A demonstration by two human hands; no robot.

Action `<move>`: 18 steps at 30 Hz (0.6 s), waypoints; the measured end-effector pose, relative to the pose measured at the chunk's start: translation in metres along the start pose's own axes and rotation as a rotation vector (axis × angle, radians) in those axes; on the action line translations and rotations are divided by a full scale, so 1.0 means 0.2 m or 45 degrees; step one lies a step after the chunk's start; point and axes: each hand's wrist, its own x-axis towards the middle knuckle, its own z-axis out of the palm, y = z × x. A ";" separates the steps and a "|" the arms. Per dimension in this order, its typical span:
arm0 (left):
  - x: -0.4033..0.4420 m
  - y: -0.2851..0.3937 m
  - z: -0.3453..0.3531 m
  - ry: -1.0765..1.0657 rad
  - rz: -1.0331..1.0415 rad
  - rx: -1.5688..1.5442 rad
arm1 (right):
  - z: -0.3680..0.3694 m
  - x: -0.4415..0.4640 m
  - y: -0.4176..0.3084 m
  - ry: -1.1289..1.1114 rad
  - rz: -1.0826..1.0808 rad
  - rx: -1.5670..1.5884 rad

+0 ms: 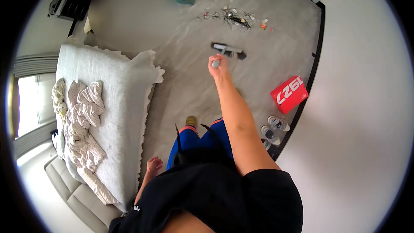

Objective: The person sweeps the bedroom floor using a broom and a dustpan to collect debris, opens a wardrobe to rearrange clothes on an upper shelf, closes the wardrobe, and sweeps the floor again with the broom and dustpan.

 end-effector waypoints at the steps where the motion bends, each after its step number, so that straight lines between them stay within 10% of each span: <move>1: -0.09 -0.03 0.10 -0.005 -0.024 -0.069 | 0.04 0.03 -0.07 0.014 0.063 0.029; 10: -0.59 -0.13 0.99 -0.134 0.273 0.098 | 0.34 -0.31 -0.36 0.248 0.159 -1.425; 18: -0.74 -0.05 1.22 -0.069 0.093 -0.331 | 0.51 -1.02 -0.29 0.879 0.851 -1.872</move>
